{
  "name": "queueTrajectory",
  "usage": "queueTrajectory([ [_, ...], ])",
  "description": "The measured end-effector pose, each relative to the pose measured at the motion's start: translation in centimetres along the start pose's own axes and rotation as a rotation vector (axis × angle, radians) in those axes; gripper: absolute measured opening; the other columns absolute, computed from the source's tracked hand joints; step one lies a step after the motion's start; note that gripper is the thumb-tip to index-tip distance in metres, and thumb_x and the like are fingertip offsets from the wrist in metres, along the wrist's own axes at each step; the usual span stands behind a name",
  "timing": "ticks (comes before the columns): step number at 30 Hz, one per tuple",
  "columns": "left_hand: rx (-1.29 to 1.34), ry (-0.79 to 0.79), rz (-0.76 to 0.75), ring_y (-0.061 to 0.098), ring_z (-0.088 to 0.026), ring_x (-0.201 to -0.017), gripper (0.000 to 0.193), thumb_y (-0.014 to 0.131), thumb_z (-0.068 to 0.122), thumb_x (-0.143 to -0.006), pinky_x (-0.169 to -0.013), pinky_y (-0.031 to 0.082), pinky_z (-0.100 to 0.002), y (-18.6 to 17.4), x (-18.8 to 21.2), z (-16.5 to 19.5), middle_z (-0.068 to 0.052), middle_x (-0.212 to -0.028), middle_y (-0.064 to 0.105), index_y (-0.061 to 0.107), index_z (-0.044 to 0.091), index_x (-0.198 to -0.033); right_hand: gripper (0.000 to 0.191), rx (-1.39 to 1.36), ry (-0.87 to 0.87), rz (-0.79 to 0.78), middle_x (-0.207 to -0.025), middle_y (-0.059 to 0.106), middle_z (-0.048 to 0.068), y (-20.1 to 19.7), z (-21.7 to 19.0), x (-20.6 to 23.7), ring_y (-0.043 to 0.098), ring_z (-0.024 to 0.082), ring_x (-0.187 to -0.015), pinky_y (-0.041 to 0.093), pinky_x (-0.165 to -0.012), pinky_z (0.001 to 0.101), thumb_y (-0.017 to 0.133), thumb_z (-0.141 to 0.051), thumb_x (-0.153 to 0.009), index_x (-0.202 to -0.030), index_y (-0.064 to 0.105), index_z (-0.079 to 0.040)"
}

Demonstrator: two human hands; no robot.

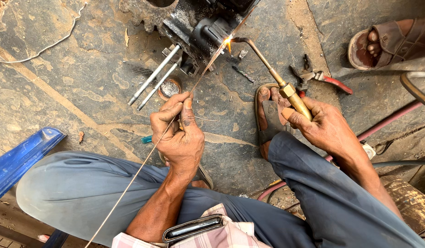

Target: The person sits on the floor repairing a motorcycle engine crankcase, using a gas torch to heat the casing while feeding a brass filler rod into the heated area. They briefly use pliers to adjust the rod, then resume heating and melting the filler onto the casing.

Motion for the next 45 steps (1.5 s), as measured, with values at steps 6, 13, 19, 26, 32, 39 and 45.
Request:
queueTrajectory([
  [6,0.014,-0.016,-0.037,0.069,-0.026,-0.119,0.019,0.06,-0.01,-0.104,-0.099,0.064,-0.03,-0.07,-0.05,-0.19,-0.026,-0.127,0.064,0.044,-0.003,-0.112,0.039,-0.03,-0.019,-0.001,-0.07,0.062,0.004,0.04,-0.12,0.03,0.055,0.014,-0.063,0.044,-0.056,0.035,0.069,-0.043,-0.09,-0.109,0.075,-0.009],
  [13,0.024,-0.038,-0.004,0.07,-0.024,-0.118,0.02,0.061,-0.01,-0.103,-0.096,0.065,-0.028,-0.14,0.23,0.22,-0.025,-0.126,0.064,0.044,-0.003,-0.111,0.036,0.003,-0.003,-0.008,-0.07,0.063,0.004,0.05,-0.1,0.05,0.057,0.014,-0.063,0.045,-0.057,0.0349,0.069,-0.04,-0.09,-0.106,0.076,-0.008],
  [19,0.002,-0.004,-0.034,0.069,-0.025,-0.12,0.02,0.061,-0.011,-0.103,-0.099,0.064,-0.03,0.16,-0.12,0.04,-0.026,-0.127,0.064,0.044,-0.003,-0.112,0.035,-0.068,-0.005,-0.009,-0.07,0.062,0.003,0.02,-0.22,0.08,0.054,0.012,-0.063,0.044,-0.056,0.0347,0.068,-0.04,-0.09,-0.107,0.076,-0.01],
  [26,-0.008,-0.019,-0.009,0.071,-0.026,-0.116,0.021,0.061,-0.011,-0.102,-0.096,0.065,-0.029,-0.08,0.16,0.28,-0.025,-0.125,0.065,0.044,-0.003,-0.11,0.037,-0.013,-0.021,-0.014,-0.068,0.061,0.004,0.08,0.15,0.02,0.054,0.014,-0.062,0.043,-0.056,0.0351,0.069,-0.042,-0.09,-0.1,0.074,-0.007],
  [32,-0.006,0.003,-0.032,0.07,-0.026,-0.119,0.021,0.061,-0.012,-0.103,-0.099,0.065,-0.031,0.08,-0.15,0.07,-0.025,-0.126,0.064,0.043,-0.003,-0.111,0.038,0.0,-0.018,-0.01,-0.068,0.062,0.004,0.03,0.33,-0.25,0.055,0.014,-0.062,0.043,-0.055,0.036,0.07,-0.044,-0.09,-0.098,0.074,-0.007],
  [39,0.004,-0.021,0.004,0.071,-0.025,-0.117,0.022,0.062,-0.011,-0.103,-0.097,0.065,-0.029,-0.04,0.09,0.25,-0.025,-0.124,0.066,0.043,-0.002,-0.11,0.042,0.041,-0.046,-0.013,-0.067,0.061,0.006,-0.03,0.5,-0.25,0.055,0.016,-0.061,0.043,-0.056,0.037,0.069,-0.047,-0.09,-0.096,0.074,-0.006],
  [45,-0.001,-0.004,-0.022,0.07,-0.025,-0.118,0.021,0.061,-0.011,-0.103,-0.099,0.064,-0.03,0.08,-0.17,0.24,-0.026,-0.126,0.064,0.044,-0.003,-0.111,0.04,-0.003,-0.028,-0.014,-0.067,0.06,0.004,0.0,0.34,-0.22,0.054,0.015,-0.061,0.043,-0.055,0.0367,0.069,-0.047,-0.088,-0.099,0.075,-0.009],
])
Point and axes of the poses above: each hand's wrist, its own x-axis away from the middle knuckle, its own y-axis out of the palm, z = x × y, the point moved 1 cm from there along -x, towards the middle knuckle
